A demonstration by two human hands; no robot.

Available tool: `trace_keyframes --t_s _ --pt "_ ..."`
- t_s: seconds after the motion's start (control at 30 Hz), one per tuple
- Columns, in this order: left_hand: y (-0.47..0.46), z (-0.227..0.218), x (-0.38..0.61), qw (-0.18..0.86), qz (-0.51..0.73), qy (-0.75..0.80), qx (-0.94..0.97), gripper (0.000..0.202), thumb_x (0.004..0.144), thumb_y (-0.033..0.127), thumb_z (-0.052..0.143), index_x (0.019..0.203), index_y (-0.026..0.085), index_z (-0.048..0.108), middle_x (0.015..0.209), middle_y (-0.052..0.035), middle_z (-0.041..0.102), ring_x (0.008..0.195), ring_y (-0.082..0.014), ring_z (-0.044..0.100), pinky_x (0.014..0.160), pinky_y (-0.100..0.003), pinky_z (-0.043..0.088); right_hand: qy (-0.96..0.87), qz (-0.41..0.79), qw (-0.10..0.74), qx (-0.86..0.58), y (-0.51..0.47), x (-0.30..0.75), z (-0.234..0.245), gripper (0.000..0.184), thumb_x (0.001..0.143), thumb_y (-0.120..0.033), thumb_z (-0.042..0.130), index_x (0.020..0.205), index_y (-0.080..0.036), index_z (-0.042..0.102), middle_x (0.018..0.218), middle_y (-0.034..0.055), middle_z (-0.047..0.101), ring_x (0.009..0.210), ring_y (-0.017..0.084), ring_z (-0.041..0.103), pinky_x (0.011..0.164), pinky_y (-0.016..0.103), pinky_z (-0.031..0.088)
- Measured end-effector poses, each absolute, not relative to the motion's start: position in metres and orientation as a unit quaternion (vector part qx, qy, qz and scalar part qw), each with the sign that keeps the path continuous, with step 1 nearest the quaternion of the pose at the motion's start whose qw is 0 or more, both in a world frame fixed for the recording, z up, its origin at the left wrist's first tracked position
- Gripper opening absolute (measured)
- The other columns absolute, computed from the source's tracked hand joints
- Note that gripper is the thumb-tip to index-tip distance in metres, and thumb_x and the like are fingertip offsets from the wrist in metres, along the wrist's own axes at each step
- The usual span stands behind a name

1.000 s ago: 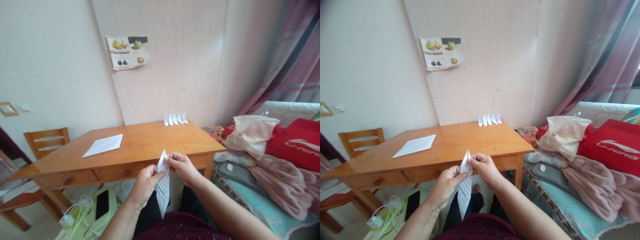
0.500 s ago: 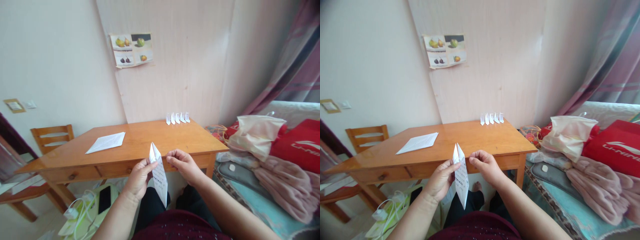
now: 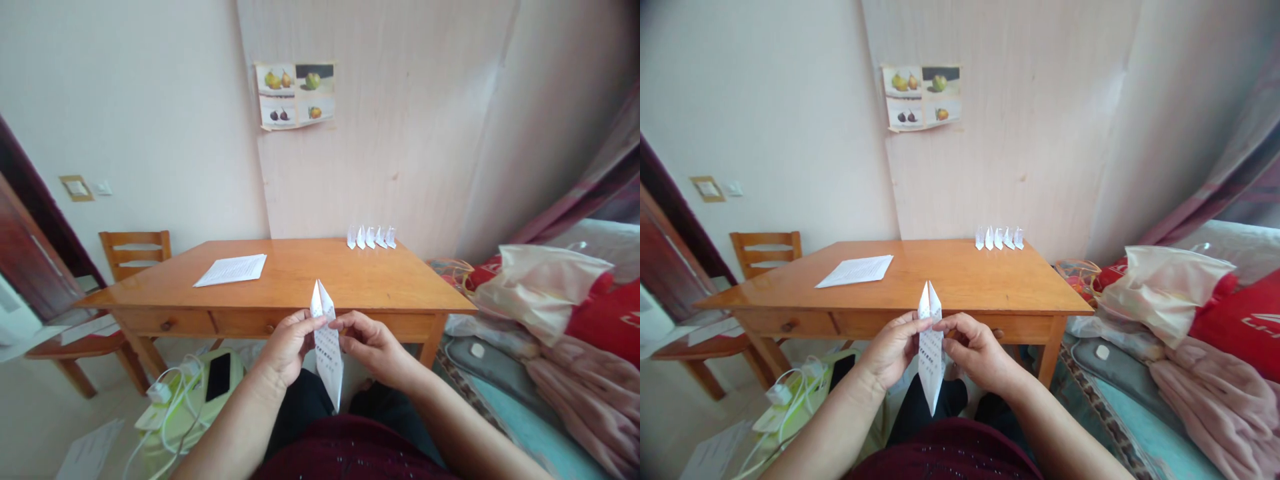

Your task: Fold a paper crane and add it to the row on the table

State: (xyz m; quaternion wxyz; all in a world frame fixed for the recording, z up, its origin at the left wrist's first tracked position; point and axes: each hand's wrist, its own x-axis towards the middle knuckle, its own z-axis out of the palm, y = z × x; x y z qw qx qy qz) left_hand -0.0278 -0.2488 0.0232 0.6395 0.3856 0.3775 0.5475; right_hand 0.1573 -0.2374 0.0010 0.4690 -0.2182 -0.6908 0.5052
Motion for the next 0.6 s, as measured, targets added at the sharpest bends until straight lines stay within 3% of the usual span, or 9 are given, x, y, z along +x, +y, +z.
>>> trace_keyframes --t_s 0.27,0.6 --pt "-0.247 0.018 -0.025 0.629 0.55 0.401 0.376 0.024 0.067 0.024 0.083 0.082 0.012 0.069 0.075 -0.0048 0.069 0.065 -0.0141 0.063 0.065 -0.026 0.046 -0.782 0.378 0.45 -0.208 -0.233 0.159 -0.001 0.025 0.092 -0.026 0.065 0.116 -0.029 0.072 0.102 0.0049 0.058 0.085 0.017 0.057 0.075 0.03 0.048" --pt "-0.244 0.01 -0.025 0.648 0.541 0.398 0.358 0.021 0.068 0.025 0.082 0.077 0.014 0.066 0.067 -0.0013 0.064 0.06 -0.0132 0.06 0.063 -0.027 0.045 -0.768 0.389 0.458 -0.22 -0.232 0.155 -0.006 0.021 0.092 -0.031 0.068 0.112 -0.031 0.074 0.108 0.0063 0.059 0.101 0.022 0.061 0.082 0.034 0.053"
